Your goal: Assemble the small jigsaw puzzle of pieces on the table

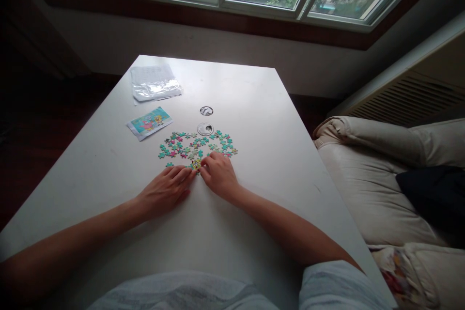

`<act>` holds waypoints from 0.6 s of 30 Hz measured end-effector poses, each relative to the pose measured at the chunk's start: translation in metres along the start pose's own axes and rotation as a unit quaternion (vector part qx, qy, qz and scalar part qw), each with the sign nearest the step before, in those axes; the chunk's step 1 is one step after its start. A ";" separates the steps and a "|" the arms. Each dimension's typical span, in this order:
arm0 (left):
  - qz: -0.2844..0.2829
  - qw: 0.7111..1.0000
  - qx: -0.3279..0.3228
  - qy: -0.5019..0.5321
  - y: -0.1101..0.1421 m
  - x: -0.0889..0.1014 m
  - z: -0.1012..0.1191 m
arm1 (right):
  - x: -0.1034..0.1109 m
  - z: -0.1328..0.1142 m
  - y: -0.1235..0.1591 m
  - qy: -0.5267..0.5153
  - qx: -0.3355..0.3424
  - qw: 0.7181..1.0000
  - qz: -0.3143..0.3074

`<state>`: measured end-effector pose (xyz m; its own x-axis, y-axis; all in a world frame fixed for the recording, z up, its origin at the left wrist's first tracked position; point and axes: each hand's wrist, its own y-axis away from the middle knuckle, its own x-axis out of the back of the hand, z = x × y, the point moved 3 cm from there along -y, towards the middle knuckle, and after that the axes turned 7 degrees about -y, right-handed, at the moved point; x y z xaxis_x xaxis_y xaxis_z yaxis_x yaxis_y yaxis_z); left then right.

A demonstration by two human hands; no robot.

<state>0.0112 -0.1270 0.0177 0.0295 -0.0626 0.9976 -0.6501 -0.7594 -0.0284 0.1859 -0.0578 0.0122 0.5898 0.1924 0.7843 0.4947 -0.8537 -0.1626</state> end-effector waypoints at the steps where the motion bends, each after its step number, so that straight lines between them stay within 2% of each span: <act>1: 0.000 1.000 0.000 -0.001 0.000 0.000 0.000 | 0.000 0.001 -0.001 -0.007 -0.008 1.000 0.001; 10: 0.013 1.000 0.001 0.005 0.002 0.002 0.000 | -0.002 0.008 -0.005 -0.130 -0.034 0.991 -0.027; 15: 0.020 1.000 0.001 0.011 0.002 0.002 -0.003 | 0.000 0.014 -0.007 -0.163 -0.038 0.985 -0.034; 18: 0.039 0.999 -0.004 0.024 0.003 0.001 -0.007 | 0.007 0.016 -0.008 -0.157 -0.040 0.984 -0.072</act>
<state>0.0039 -0.1242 0.0190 -0.0566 -0.0902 0.9943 -0.6548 -0.7485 -0.1052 0.1959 -0.0416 0.0090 0.6917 0.4440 0.5695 0.5432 -0.8396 -0.0053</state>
